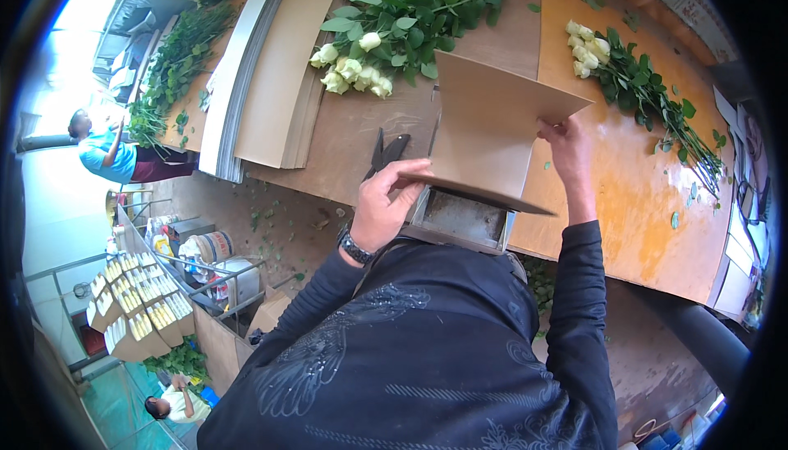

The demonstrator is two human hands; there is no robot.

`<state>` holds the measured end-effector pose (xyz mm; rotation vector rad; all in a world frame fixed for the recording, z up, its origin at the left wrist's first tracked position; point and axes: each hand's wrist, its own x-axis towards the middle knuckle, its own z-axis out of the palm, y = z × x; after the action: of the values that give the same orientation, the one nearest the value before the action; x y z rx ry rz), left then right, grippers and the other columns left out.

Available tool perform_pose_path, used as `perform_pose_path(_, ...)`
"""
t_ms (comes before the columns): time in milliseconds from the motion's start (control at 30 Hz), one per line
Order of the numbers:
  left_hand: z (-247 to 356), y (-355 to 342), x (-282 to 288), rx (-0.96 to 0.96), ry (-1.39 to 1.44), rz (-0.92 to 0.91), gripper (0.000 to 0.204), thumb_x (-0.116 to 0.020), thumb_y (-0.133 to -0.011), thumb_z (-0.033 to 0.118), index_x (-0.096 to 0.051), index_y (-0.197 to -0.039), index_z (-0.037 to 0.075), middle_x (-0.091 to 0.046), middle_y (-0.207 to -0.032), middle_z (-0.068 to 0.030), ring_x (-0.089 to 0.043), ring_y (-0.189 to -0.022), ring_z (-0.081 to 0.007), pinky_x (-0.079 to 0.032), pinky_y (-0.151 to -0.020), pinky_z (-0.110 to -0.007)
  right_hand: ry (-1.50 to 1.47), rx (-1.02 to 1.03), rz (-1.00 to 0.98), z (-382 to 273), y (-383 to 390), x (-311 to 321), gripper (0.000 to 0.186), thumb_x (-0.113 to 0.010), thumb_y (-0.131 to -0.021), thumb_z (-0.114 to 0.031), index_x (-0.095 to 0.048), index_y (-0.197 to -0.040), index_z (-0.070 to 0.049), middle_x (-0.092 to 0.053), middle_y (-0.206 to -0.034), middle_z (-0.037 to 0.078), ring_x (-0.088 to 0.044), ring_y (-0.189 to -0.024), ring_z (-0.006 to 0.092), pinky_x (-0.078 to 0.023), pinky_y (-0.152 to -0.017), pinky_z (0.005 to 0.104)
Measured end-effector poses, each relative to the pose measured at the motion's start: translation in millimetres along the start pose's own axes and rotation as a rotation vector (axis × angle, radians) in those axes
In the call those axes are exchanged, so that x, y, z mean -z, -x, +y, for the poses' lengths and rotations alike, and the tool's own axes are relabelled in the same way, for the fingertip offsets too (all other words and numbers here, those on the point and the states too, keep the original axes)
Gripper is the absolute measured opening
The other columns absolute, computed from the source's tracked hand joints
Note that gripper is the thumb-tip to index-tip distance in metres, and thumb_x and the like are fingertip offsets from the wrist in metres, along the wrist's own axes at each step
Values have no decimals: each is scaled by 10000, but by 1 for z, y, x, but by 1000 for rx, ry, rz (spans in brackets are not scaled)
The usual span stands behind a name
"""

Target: The person arranges white roses and greenery on a wooden table, places them into a cardboard box lined with white paper, and uses a stapler to secure the paper. The person then gathers additional roses and greenery from the table and continues arranging them.

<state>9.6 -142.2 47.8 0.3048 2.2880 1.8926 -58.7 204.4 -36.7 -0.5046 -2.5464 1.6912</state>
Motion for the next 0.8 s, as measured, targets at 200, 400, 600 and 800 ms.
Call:
perform_pose_path(200,12,6,3,-169,-59,44,274,-688,-925,-50,-685,-1192,7,-738,-1032,-135,-738,-982,-279,-572,-862,-359,1,52,-50,25,2,-16,265,-706,-984,-160,-702,-1180,18,-774,-998,119,-740,-852,198,-555,-797,310)
perform_pose_path(400,-3,7,22,-10,-56,-27,727,-614,-854,-135,-446,-1538,45,-581,-1446,-147,-648,-1262,-252,-569,-988,-368,218,-17,-116,38,-7,-8,253,-683,-983,-108,-686,-1205,15,-772,-967,138,-721,-808,194,-559,-772,319)
perform_pose_path(600,-91,-11,179,-82,-949,432,740,-707,-858,59,-440,-1548,46,-512,-1518,-224,-509,-1387,-390,-429,-1154,-471,161,-37,20,71,6,-6,482,-592,-932,48,-578,-1402,-58,-768,-1020,153,-745,-859,209,-565,-791,327)
perform_pose_path(800,-172,-11,445,330,-1303,644,1138,-920,-705,319,-297,-1607,13,-353,-1586,-340,-303,-1501,-477,-284,-1243,-513,192,-46,29,85,25,15,645,-582,-888,89,-530,-1507,-84,-671,-1327,182,-753,-903,205,-571,-829,328)
